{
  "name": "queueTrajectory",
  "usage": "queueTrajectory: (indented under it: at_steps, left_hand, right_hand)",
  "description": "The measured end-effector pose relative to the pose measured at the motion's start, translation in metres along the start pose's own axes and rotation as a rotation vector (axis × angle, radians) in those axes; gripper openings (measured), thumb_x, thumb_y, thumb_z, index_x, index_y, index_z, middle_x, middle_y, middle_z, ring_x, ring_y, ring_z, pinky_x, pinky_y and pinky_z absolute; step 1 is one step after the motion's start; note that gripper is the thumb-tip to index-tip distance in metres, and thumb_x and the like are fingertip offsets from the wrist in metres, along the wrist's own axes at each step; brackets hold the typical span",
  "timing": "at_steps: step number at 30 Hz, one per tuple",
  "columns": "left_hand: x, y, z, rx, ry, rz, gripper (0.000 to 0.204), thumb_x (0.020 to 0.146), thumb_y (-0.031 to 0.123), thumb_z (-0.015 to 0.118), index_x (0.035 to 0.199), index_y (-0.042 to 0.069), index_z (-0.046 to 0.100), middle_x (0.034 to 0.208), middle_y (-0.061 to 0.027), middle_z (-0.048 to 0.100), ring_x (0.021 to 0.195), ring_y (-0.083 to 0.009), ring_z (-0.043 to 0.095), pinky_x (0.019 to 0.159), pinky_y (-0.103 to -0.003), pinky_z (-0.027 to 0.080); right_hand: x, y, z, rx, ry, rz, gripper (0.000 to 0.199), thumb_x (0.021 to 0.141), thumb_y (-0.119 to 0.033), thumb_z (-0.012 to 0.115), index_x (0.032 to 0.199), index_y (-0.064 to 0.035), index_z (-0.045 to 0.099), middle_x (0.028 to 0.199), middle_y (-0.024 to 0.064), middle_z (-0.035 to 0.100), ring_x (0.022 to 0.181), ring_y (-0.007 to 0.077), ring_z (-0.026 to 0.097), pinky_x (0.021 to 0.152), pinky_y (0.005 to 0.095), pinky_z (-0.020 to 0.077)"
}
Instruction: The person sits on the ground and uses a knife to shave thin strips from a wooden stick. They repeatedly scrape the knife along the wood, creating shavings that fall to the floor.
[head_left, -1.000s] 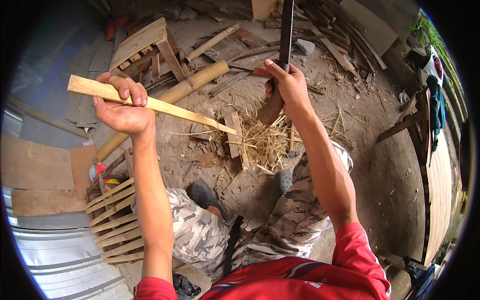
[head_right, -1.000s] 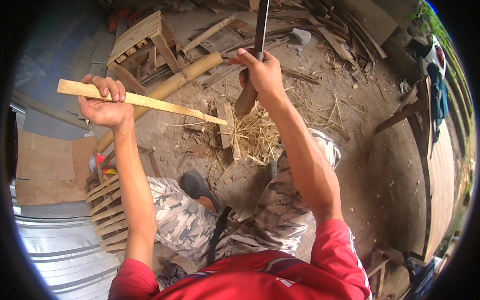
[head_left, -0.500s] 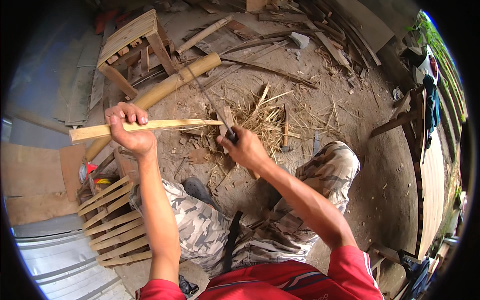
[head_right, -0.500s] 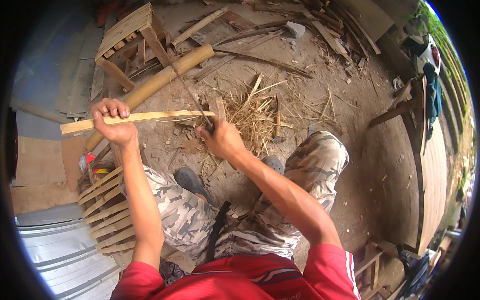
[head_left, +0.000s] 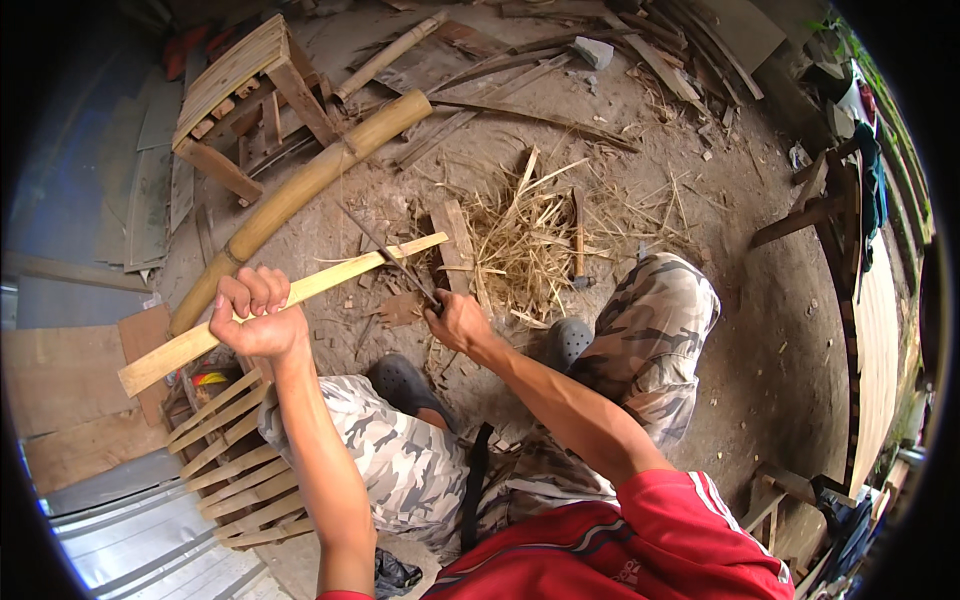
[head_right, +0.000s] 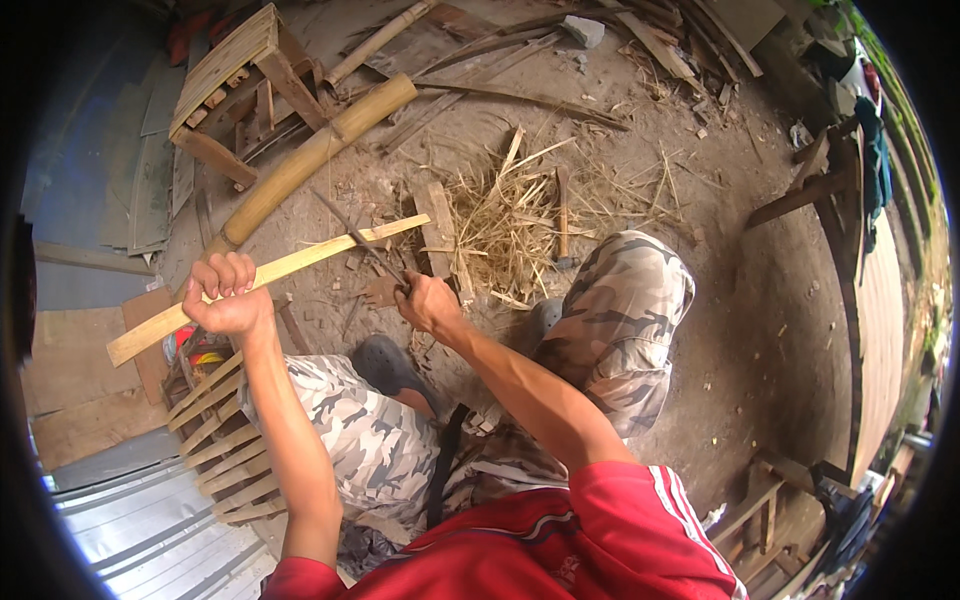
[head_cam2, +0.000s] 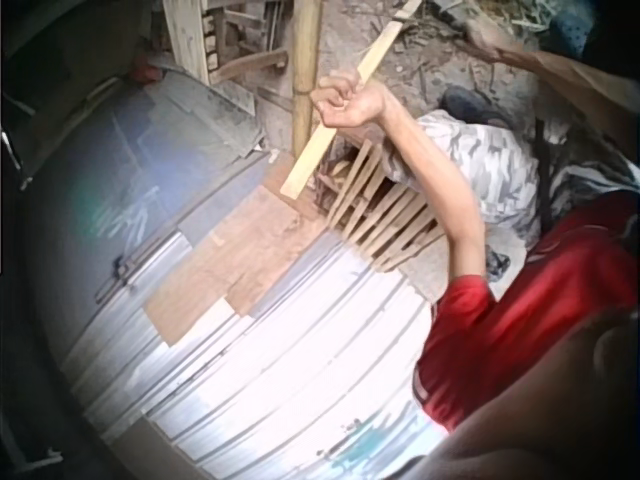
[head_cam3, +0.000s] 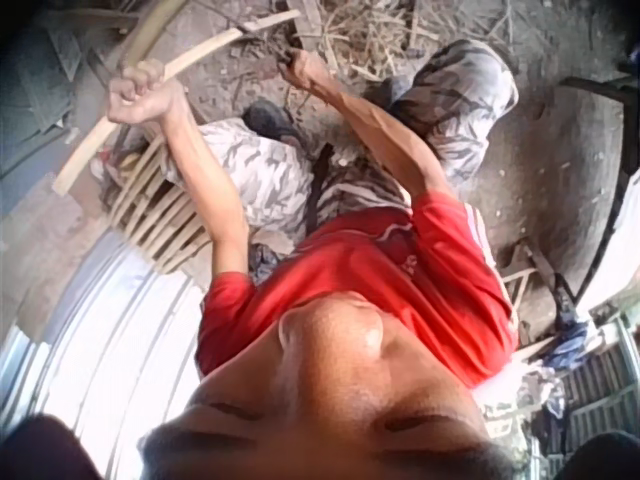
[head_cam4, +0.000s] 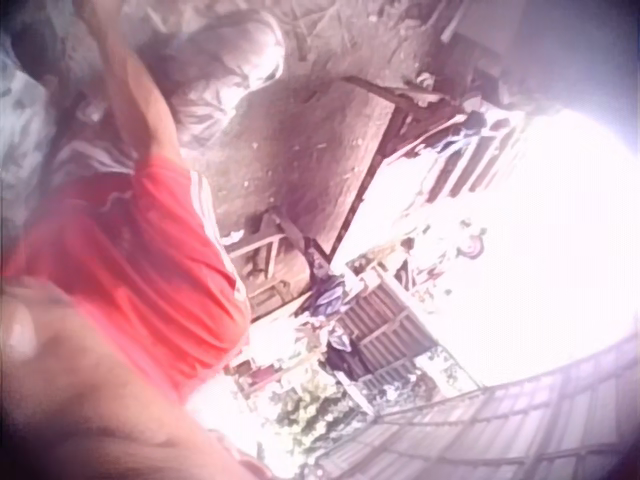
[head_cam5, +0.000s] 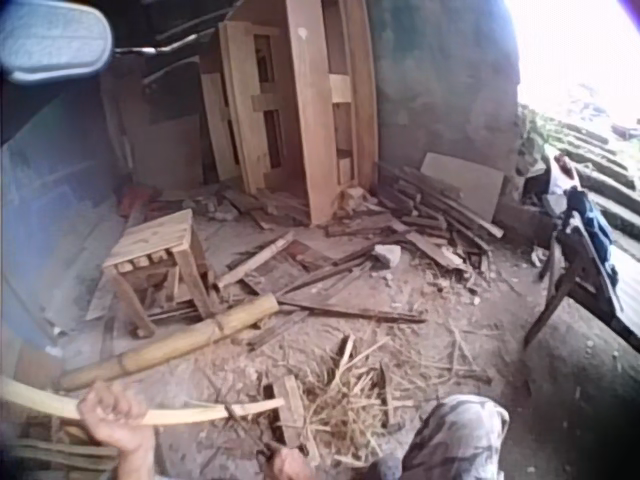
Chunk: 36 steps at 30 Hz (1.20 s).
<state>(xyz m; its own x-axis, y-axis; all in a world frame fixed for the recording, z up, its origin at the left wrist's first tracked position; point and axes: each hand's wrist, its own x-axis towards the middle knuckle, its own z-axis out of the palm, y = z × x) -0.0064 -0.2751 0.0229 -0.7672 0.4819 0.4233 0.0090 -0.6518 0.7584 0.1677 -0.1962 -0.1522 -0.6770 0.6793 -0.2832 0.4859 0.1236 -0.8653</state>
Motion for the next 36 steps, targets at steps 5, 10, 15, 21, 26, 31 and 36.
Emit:
queueTrajectory:
  at_steps: [5,10,15,21,26,31,36]
  left_hand:
    - [-0.001,0.000,-0.007,-0.046,-0.018,-0.044,0.034,0.086,0.034,0.043,0.062,0.017,0.025,0.053,0.0031,0.023,0.046,-0.0094,0.020,0.048,-0.027,0.021]
    - [-0.002,0.005,-0.027,-0.068,-0.045,-0.048,0.034,0.086,0.034,0.043,0.063,0.017,0.025,0.054,0.0028,0.025,0.046,-0.0099,0.021,0.048,-0.027,0.021]
    - [0.001,0.003,-0.024,-0.086,-0.133,-0.068,0.034,0.086,0.035,0.043,0.063,0.017,0.025,0.055,0.0028,0.025,0.047,-0.0102,0.021,0.049,-0.028,0.021]
    - [0.002,0.001,-0.016,-0.089,-0.132,-0.072,0.034,0.086,0.034,0.042,0.063,0.017,0.025,0.054,0.0028,0.024,0.047,-0.0099,0.020,0.048,-0.028,0.020]
    - [-0.001,0.000,0.009,0.064,0.195,0.020,0.033,0.084,0.030,0.041,0.060,0.017,0.023,0.052,0.0025,0.022,0.044,-0.0100,0.018,0.045,-0.027,0.017]
    - [0.003,0.002,0.021,0.200,0.521,0.056,0.030,0.078,0.023,0.040,0.057,0.018,0.020,0.049,0.0021,0.021,0.042,-0.0112,0.017,0.044,-0.028,0.017]
    - [0.005,0.005,0.019,0.200,0.632,0.069,0.027,0.075,0.022,0.040,0.057,0.018,0.020,0.049,0.0013,0.021,0.042,-0.0113,0.017,0.044,-0.028,0.016]
  right_hand:
    - [0.012,0.020,0.005,-0.075,0.044,0.068,0.028,0.086,-0.026,0.058,0.095,-0.0007,0.065,0.079,0.0269,0.067,0.079,0.0440,0.066,0.073,0.0510,0.0527]
    - [0.004,0.017,0.008,-0.075,0.078,-0.141,0.026,0.085,-0.026,0.060,0.089,-0.0003,0.063,0.072,0.0272,0.064,0.071,0.0445,0.065,0.062,0.0514,0.0506]
    - [0.021,0.033,0.001,-0.072,-0.029,0.075,0.026,0.085,-0.027,0.059,0.096,-0.0030,0.065,0.080,0.0259,0.066,0.081,0.0431,0.066,0.073,0.0499,0.0528]
    - [0.012,0.020,0.014,-0.071,0.071,0.033,0.027,0.083,-0.028,0.062,0.094,-0.0030,0.063,0.080,0.0270,0.066,0.082,0.0446,0.064,0.074,0.0505,0.0519]
    - [0.007,0.021,0.023,-0.018,0.063,-0.032,0.030,0.083,-0.030,0.063,0.092,-0.0021,0.063,0.077,0.0272,0.065,0.079,0.0457,0.064,0.072,0.0511,0.0517]
    - [0.010,0.011,0.016,-0.093,0.077,-0.048,0.025,0.082,-0.027,0.064,0.089,-0.0028,0.063,0.072,0.0234,0.065,0.072,0.0431,0.064,0.066,0.0493,0.0513]
    - [-0.008,-0.022,0.018,-0.165,0.049,-0.312,0.024,0.084,-0.025,0.062,0.097,-0.0036,0.064,0.072,0.0214,0.066,0.071,0.0413,0.067,0.064,0.0483,0.0531]
